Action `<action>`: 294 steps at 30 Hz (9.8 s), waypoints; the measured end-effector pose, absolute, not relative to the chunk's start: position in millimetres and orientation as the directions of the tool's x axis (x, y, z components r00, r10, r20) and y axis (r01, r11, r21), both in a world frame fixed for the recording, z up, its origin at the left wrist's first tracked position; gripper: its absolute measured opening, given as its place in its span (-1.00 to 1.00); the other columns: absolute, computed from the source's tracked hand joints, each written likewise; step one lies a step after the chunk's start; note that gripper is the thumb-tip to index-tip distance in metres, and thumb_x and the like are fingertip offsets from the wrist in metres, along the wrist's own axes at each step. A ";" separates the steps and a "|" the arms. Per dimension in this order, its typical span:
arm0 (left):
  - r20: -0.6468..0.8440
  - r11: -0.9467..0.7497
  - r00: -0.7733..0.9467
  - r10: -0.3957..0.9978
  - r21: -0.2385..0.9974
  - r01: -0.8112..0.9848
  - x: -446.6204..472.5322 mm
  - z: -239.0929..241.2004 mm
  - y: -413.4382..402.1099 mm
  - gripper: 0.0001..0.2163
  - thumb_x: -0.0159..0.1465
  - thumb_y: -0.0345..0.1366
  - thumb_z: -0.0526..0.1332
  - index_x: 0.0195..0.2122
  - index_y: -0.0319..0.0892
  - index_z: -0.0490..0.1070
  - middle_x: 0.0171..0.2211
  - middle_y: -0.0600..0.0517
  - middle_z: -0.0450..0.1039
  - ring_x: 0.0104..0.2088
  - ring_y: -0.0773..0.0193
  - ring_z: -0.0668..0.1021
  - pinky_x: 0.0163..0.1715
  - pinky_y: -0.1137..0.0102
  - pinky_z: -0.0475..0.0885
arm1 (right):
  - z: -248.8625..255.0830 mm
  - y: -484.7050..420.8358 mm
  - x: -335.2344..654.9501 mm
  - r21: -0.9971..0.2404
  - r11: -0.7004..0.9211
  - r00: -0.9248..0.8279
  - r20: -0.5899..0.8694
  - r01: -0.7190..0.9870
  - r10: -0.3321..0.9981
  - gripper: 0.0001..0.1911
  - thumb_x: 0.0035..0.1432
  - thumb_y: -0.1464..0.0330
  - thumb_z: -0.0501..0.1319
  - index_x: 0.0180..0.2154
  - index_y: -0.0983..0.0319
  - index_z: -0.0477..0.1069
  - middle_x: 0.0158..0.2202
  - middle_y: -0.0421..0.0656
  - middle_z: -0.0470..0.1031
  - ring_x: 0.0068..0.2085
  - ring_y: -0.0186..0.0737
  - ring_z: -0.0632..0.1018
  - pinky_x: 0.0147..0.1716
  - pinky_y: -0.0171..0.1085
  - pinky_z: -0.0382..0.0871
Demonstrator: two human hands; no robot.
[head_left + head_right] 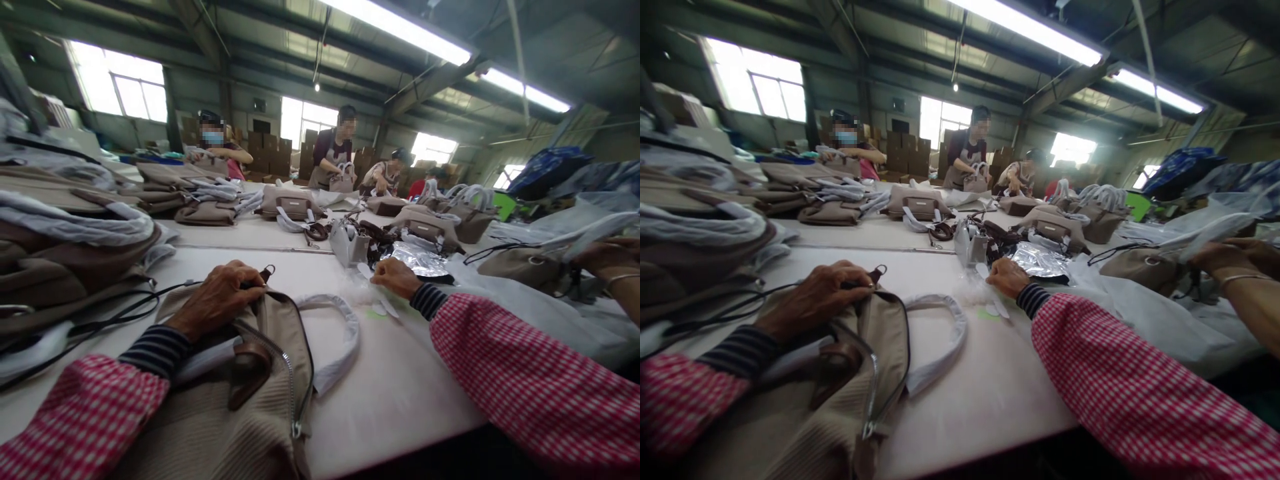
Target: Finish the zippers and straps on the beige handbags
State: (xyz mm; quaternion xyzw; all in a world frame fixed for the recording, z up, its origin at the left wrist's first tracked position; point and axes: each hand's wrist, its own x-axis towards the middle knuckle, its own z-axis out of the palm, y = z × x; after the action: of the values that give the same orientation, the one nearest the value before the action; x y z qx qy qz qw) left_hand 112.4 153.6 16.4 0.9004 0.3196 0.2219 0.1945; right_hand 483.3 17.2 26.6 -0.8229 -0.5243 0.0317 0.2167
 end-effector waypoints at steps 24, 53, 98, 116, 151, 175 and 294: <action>0.294 -0.719 0.686 0.666 0.498 0.484 112.4 17.8 150.7 -0.69 0.23 -0.10 0.13 -0.29 -0.12 0.62 -0.15 -0.10 0.59 -0.08 0.02 0.55 0.00 0.19 0.35 | 43.1 -6.6 470.2 -0.373 -0.160 0.255 0.223 0.914 0.941 -0.83 0.10 0.27 0.28 -0.48 0.20 0.45 -0.52 -0.23 0.51 -0.45 -0.24 0.56 -0.35 -0.29 0.34; 0.225 -0.616 0.665 0.712 0.656 0.437 109.2 -3.9 157.8 -0.76 0.30 -0.06 0.19 -0.38 -0.05 0.53 -0.08 0.00 0.54 0.00 0.02 0.53 0.05 0.24 0.41 | 56.1 137.1 583.5 -0.248 -0.428 0.495 0.412 0.869 0.765 -0.95 0.00 0.47 0.24 -0.46 0.29 0.49 -0.43 -0.05 0.57 -0.33 -0.20 0.54 -0.40 -0.35 0.21; 0.302 -0.704 0.654 0.693 0.478 0.525 97.7 14.7 145.6 -0.74 0.22 -0.11 0.20 -0.32 -0.13 0.62 -0.23 -0.05 0.46 -0.20 0.09 0.53 -0.12 0.25 0.38 | 70.5 -85.1 400.0 -0.052 0.437 -0.422 0.175 0.898 0.889 -0.78 0.31 0.52 0.12 -0.35 0.18 0.47 0.05 -0.04 0.55 0.06 -0.07 0.52 0.02 -0.09 0.41; 0.278 -0.681 0.645 0.712 0.501 0.534 98.3 18.0 140.2 -0.80 0.24 -0.20 0.23 -0.29 -0.14 0.62 -0.22 -0.03 0.43 -0.20 0.11 0.54 -0.08 0.23 0.39 | 72.0 50.0 359.9 0.289 0.212 -0.216 -0.019 0.933 0.976 -0.83 0.29 0.49 0.16 -0.32 0.24 0.50 -0.29 -0.11 0.58 -0.31 -0.25 0.47 -0.43 -0.27 -0.04; 0.308 -0.720 0.666 0.680 0.455 0.524 100.1 18.7 139.3 -0.77 0.27 -0.21 0.16 -0.30 -0.14 0.60 -0.23 -0.08 0.55 -0.11 0.06 0.52 -0.02 0.20 0.36 | 37.9 96.4 396.2 -0.282 0.514 -0.519 0.062 0.810 0.852 -0.84 0.17 0.49 0.14 -0.43 0.29 0.46 -0.49 -0.17 0.46 -0.45 -0.34 0.39 -0.37 -0.33 0.14; 0.308 -0.709 0.661 0.684 0.495 0.503 99.5 19.0 137.3 -0.82 0.28 -0.25 0.19 -0.31 -0.14 0.59 -0.19 -0.06 0.54 -0.12 0.06 0.54 0.01 0.18 0.40 | 32.4 104.7 409.2 -0.319 0.484 -0.496 0.050 0.815 0.867 -0.82 0.22 0.42 0.17 -0.40 0.30 0.48 -0.44 -0.14 0.52 -0.41 -0.31 0.44 -0.31 -0.31 0.23; 0.309 -0.721 0.666 0.679 0.452 0.525 101.1 20.6 138.5 -0.81 0.36 -0.38 0.14 -0.35 -0.21 0.52 -0.37 0.00 0.56 -0.30 0.19 0.54 -0.18 0.36 0.38 | 29.5 61.0 275.3 -0.457 0.276 -0.153 0.289 0.845 0.945 -0.84 0.16 0.35 0.19 -0.39 0.25 0.51 -0.50 -0.19 0.51 -0.45 -0.27 0.47 -0.39 -0.29 0.23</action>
State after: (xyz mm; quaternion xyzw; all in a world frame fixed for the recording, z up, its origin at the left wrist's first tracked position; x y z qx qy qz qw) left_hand 101.1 138.5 20.6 0.8978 0.3351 0.2334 0.1646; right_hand 275.3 61.0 29.5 -0.5941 -0.7534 0.0938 0.2656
